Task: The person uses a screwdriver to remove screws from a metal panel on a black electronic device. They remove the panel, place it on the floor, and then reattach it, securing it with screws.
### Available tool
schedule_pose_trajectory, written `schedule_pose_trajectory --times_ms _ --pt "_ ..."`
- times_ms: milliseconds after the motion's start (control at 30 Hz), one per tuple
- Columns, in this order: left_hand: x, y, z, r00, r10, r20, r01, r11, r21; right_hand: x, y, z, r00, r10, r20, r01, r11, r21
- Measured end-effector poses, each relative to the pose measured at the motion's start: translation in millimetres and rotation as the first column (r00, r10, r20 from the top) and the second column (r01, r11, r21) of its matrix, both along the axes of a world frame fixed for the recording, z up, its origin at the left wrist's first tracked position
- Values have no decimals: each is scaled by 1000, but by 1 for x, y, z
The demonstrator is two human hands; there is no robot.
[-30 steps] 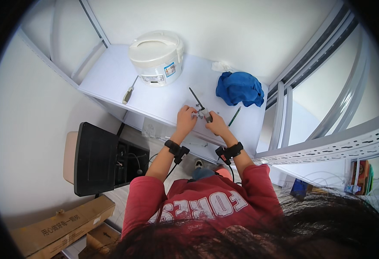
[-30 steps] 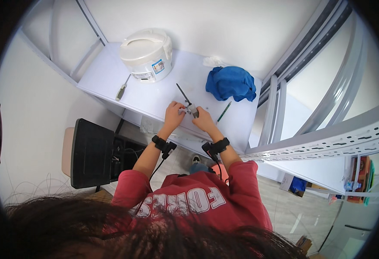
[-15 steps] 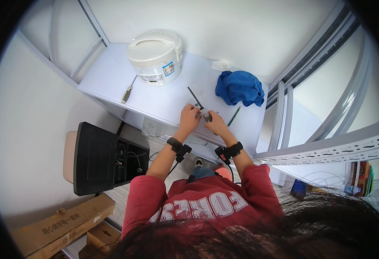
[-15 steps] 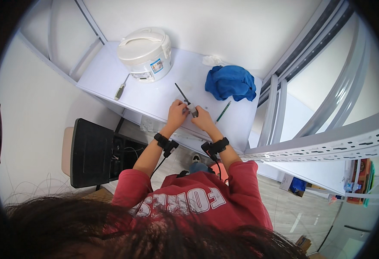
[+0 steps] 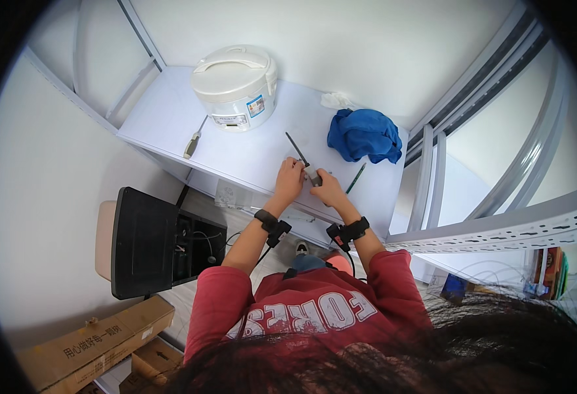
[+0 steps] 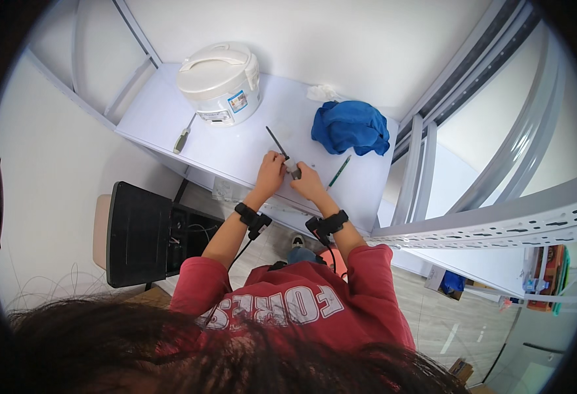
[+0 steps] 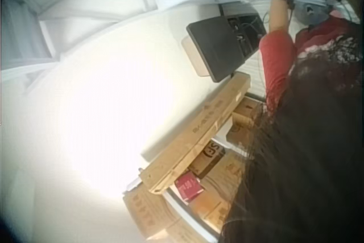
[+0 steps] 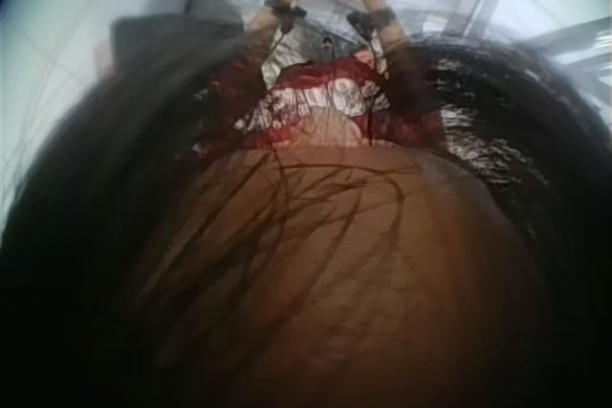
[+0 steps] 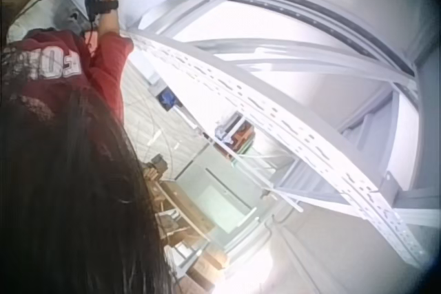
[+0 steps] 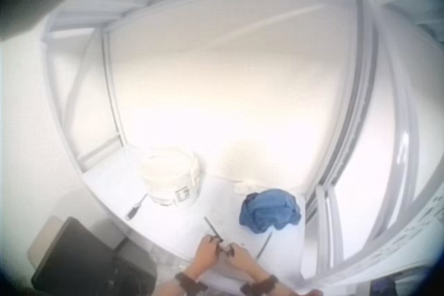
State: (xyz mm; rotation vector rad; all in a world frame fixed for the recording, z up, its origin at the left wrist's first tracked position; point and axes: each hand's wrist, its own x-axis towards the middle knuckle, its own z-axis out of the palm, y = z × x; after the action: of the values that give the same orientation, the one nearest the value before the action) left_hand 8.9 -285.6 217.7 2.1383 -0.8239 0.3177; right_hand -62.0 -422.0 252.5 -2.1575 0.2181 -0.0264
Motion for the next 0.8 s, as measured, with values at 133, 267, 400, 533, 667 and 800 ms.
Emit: schedule_pose_trajectory --times_ms 133,267,400,533,667,800 --pt "8 4 5 996 6 -93 -16 995 -102 4 -3 -1 1000 -16 -14 17 999 30" --pt "12 12 15 975 -47 -218 3 981 -196 2 -4 1 1000 -20 -6 20 999 31" --pt "12 16 21 969 -76 -235 2 954 -301 1 -3 -1 1000 -7 2 7 999 52" --pt "15 25 23 983 -16 -181 -46 943 -331 -1 3 6 1000 16 -8 -16 999 34" --pt "16 39 25 967 20 -253 -110 932 -346 -2 8 7 997 48 53 -51 996 69" --pt "17 56 26 923 -27 -384 -161 879 -449 -1 23 12 992 115 61 -116 993 16"
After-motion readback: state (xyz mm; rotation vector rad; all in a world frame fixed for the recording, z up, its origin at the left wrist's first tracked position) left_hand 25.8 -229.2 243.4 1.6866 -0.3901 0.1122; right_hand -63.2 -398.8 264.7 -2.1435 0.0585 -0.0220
